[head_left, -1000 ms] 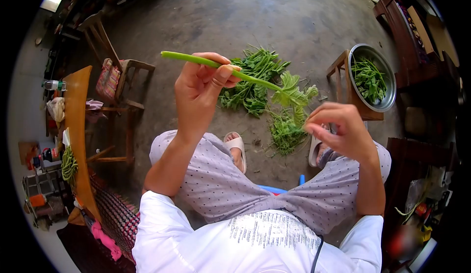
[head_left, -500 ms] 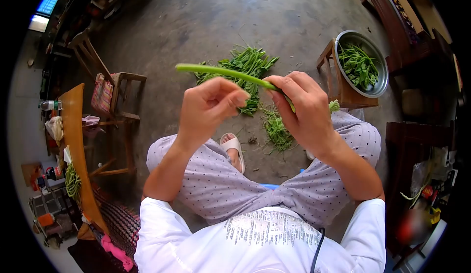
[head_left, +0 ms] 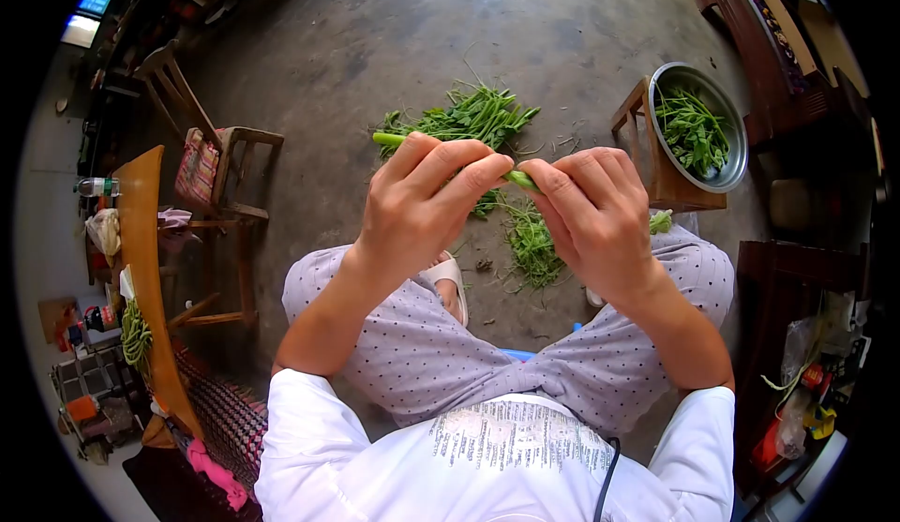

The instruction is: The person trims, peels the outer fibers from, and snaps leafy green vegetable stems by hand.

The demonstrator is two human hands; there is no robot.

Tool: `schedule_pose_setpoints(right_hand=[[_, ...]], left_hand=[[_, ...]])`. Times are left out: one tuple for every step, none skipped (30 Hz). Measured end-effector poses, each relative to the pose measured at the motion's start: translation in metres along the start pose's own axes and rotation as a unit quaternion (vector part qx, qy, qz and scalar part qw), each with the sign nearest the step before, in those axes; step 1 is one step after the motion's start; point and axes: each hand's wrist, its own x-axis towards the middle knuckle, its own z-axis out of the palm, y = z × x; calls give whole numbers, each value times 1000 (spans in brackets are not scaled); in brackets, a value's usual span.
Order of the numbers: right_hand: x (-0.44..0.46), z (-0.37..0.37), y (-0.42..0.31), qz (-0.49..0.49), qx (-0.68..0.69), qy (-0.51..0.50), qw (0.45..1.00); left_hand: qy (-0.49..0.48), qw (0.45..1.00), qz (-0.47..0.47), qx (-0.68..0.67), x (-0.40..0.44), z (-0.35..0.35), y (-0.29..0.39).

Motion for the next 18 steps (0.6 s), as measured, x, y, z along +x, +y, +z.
schedule_pose_setpoints(right_hand=[[1,-2,0,4,20,-4,1000],[2,-4,0,8,40,-7,999],[2,-5,1,7,40,-7,999],[2,-6,1,50,108,-30,992],[2,-7,2,92,175,-52,979],[1,-6,1,142,246,-46,958],[2,-6,1,143,245,-45,958],[2,-6,2,198,324,-75,922],[3,-6,2,251,401,-105,875],[-2,1,4,268,462,-91,840],[-2,1,3,269,462,-90,841],[-1,0,3,298,497,-107,808],[0,0,2,326,530,-124,773],[1,1,0,325,529,-123,774],[2,2,-2,327,557,-104,756],[3,3,-4,327,585,-85,738],[2,4,-5,326,584,-84,738],[2,5,-5,334,554,-92,757]], left_hand=[[0,1000,0,0,0,0,-1],[-3,1000,-6,-27,0,-1,-1],[-7,998,-11,-55,1,-1,-1],[-7,998,-11,-55,1,0,-2],[-2,996,-24,-86,0,2,-2],[2,992,-36,-117,0,4,-2],[1,992,-35,-118,-1,6,-1],[14,985,-67,-159,-2,7,1],[26,974,-99,-200,-3,9,2],[26,975,-98,-200,-4,11,4],[31,958,-150,-245,-6,13,7],[36,936,-200,-288,-7,14,10],[36,936,-199,-288,-7,14,13],[37,881,-265,-392,-7,14,16],[36,809,-326,-488,-6,14,18],[36,810,-324,-488,-4,15,19],[46,776,-341,-529,-3,17,19],[55,739,-357,-569,-2,18,18]])
